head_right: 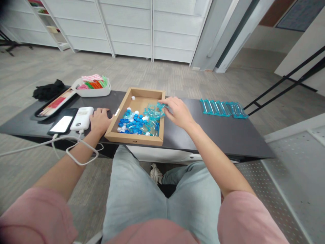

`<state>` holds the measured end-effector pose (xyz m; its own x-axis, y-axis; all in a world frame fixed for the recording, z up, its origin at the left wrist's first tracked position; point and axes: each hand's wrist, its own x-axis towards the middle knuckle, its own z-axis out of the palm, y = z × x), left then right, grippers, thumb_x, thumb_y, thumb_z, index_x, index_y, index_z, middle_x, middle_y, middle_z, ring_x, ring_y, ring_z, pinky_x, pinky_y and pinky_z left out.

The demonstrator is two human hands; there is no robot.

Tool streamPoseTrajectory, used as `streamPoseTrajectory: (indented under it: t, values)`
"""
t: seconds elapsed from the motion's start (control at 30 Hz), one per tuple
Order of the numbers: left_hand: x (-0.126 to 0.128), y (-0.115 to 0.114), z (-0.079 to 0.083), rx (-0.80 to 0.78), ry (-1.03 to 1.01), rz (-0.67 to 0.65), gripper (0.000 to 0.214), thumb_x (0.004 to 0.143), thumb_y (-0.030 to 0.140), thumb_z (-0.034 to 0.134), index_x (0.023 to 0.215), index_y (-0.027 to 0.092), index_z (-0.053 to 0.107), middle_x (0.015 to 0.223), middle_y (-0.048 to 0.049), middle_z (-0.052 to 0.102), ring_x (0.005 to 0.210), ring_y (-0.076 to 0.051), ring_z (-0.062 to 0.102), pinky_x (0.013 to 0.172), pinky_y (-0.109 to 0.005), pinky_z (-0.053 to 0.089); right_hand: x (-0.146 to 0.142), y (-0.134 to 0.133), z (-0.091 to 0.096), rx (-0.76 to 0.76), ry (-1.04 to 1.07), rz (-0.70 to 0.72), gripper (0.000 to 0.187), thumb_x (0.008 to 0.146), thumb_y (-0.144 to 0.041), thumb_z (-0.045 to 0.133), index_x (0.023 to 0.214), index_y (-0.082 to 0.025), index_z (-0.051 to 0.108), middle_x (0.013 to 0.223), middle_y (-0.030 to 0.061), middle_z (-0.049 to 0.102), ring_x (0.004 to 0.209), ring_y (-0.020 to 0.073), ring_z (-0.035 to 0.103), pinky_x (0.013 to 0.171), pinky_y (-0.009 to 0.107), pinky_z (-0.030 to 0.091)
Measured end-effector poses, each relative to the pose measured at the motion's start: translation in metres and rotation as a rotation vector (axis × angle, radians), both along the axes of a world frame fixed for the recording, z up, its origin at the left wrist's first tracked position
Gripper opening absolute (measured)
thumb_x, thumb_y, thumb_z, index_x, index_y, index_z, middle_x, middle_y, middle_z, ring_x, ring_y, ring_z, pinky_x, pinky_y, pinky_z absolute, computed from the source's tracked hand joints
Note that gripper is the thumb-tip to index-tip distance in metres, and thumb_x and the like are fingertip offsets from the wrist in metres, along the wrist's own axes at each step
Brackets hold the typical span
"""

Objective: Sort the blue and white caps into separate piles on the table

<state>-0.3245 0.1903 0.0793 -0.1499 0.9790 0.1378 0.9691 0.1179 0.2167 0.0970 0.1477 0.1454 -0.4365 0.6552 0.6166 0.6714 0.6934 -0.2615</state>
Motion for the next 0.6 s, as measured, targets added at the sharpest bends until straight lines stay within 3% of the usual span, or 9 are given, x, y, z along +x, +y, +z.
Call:
streamPoseTrajectory:
  t: [0.3, 0.47, 0.6]
  values:
    - [0.000, -0.003, 0.009, -0.061, 0.030, -0.016, 0.072, 0.114, 0.048, 0.050, 0.170, 0.005, 0.062, 0.174, -0.0331, 0.060, 0.160, -0.049, 0.058, 0.133, -0.063, 0.043, 0.034, -0.022, -0.029, -0.084, 0.024, -0.098, 0.030, 0.114, -0.026, 0.061, 0.137, -0.027, 0.081, 0.130, 0.0132, 0.089, 0.120, 0.0367, 0.080, 0.108, 0.056, 0.065]
    - [0.001, -0.005, 0.011, -0.068, 0.039, -0.018, 0.072, 0.113, 0.047, 0.048, 0.169, 0.004, 0.063, 0.172, -0.0345, 0.060, 0.161, -0.050, 0.058, 0.132, -0.066, 0.045, 0.066, -0.050, -0.049, -0.130, -0.031, -0.221, 0.031, 0.112, -0.021, 0.058, 0.128, -0.025, 0.084, 0.129, 0.0160, 0.091, 0.122, 0.0367, 0.082, 0.111, 0.057, 0.063]
    - [0.001, -0.002, 0.011, -0.089, 0.056, -0.009, 0.079, 0.111, 0.050, 0.044, 0.170, 0.002, 0.062, 0.175, -0.0352, 0.058, 0.164, -0.050, 0.056, 0.135, -0.066, 0.044, 0.095, -0.083, -0.059, -0.231, -0.130, -0.334, 0.037, 0.107, -0.015, 0.060, 0.123, -0.035, 0.088, 0.135, 0.0107, 0.092, 0.130, 0.0384, 0.082, 0.114, 0.062, 0.065]
